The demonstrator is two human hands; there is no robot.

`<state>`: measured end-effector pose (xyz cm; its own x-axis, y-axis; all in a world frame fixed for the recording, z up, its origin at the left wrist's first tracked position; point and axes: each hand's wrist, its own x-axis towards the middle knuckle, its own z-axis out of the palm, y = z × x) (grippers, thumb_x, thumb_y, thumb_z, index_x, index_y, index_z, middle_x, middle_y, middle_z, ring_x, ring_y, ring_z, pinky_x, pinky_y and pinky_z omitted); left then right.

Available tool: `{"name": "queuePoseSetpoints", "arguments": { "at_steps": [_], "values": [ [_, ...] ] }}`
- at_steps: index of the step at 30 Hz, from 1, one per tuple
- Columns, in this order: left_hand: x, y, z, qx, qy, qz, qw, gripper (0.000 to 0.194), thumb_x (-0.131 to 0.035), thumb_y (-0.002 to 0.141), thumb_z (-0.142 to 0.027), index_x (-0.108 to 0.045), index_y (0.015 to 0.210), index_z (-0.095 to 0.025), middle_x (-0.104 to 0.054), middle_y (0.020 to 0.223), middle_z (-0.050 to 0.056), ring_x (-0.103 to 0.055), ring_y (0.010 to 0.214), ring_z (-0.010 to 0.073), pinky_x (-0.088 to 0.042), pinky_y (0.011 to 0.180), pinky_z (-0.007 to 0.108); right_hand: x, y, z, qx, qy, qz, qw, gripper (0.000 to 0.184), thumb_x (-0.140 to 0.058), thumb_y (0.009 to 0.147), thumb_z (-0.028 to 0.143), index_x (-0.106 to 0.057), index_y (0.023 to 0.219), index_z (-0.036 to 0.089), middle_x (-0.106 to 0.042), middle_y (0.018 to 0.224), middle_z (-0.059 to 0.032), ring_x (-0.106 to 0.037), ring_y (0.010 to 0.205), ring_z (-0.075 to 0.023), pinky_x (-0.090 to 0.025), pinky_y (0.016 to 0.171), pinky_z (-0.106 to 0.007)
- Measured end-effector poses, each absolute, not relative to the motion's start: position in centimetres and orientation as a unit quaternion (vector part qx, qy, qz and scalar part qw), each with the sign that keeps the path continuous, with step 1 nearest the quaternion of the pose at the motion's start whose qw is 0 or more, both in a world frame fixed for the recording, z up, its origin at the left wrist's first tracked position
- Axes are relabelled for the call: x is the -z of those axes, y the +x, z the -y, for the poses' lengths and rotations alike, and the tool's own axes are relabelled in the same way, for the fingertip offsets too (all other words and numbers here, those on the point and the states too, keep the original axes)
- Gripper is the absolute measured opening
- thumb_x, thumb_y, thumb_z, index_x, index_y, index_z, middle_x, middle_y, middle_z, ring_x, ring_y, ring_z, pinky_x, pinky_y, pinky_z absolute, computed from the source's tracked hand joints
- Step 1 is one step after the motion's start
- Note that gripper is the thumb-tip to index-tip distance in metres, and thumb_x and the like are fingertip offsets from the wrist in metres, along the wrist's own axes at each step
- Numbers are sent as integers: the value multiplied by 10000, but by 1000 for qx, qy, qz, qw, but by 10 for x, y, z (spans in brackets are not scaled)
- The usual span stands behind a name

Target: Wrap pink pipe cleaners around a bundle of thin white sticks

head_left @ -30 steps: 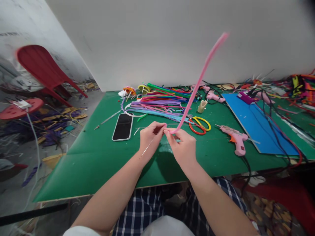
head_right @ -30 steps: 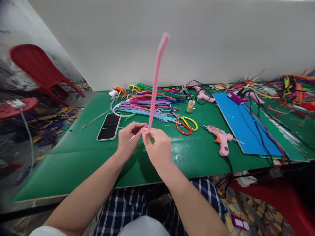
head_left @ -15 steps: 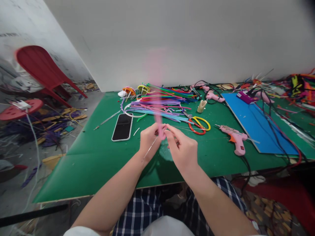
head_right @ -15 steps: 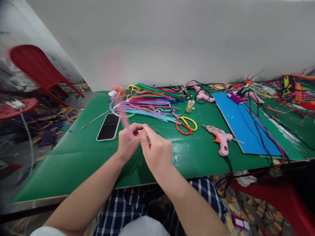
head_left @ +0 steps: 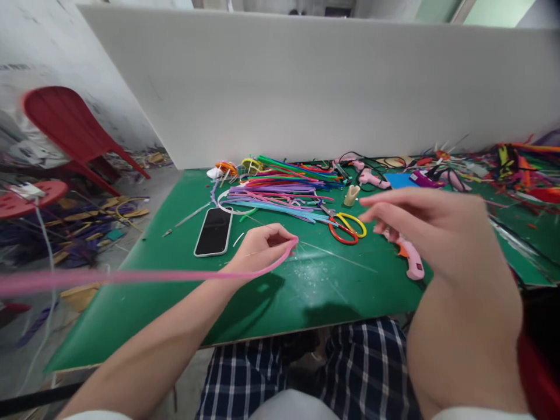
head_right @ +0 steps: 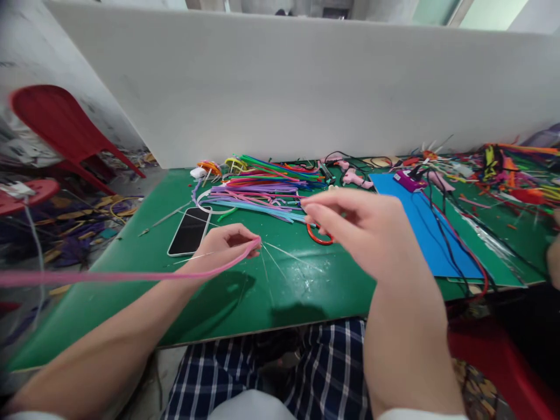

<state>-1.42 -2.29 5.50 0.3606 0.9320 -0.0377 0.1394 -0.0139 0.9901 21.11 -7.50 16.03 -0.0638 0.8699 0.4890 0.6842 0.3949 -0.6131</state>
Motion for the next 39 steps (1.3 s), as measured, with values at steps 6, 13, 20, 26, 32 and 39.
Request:
{"name": "queuePoseSetpoints", "arguments": {
  "at_steps": [6,13,20,26,32,39],
  "values": [
    [-54,-11,31,-280,595,-385,648,248,-702,649,-340,-587,726,-134,-656,659,20,-632,567,133,-496,517,229,-190,198,28,-330,-340,855,212,152,-673,662,303,-711,774,207,-599,544,40,-519,496,-63,-363,424,-181],
    [-60,-3,46,-204,559,-371,713,316,-731,605,-375,-557,689,-124,-666,643,34,-642,557,145,-494,485,222,-187,190,-3,-469,-210,849,122,179,-670,672,237,-703,843,200,-658,661,28,-511,509,-38,-362,450,-155],
    [-54,2,58,-161,538,-345,753,314,-718,631,-361,-531,728,-129,-652,654,18,-637,567,122,-506,500,214,-178,176,0,-506,-181,839,82,164,-649,702,209,-705,853,179,-684,692,23,-562,545,-43,-423,522,-139],
    [-51,9,64,-128,521,-357,764,347,-742,587,-382,-551,717,-122,-634,623,8,-629,541,117,-501,475,198,-174,158,1,-576,-150,800,-83,216,-590,747,135,-683,940,155,-691,879,12,-614,840,-82,-444,760,-151],
    [-48,11,63,-111,534,-323,773,298,-713,639,-369,-618,757,-112,-645,664,29,-641,583,127,-521,514,212,-154,148,-3,-582,-67,798,-143,291,-498,808,99,-616,1074,88,-673,966,-51,-616,863,-95,-448,790,-176],
    [-70,8,64,-141,537,-336,761,258,-693,669,-345,-605,741,-113,-645,704,37,-629,605,113,-498,541,207,-155,164,2,-559,-109,822,11,214,-592,753,180,-685,945,161,-706,858,-28,-649,802,-125,-500,733,-207]
  ]
}}
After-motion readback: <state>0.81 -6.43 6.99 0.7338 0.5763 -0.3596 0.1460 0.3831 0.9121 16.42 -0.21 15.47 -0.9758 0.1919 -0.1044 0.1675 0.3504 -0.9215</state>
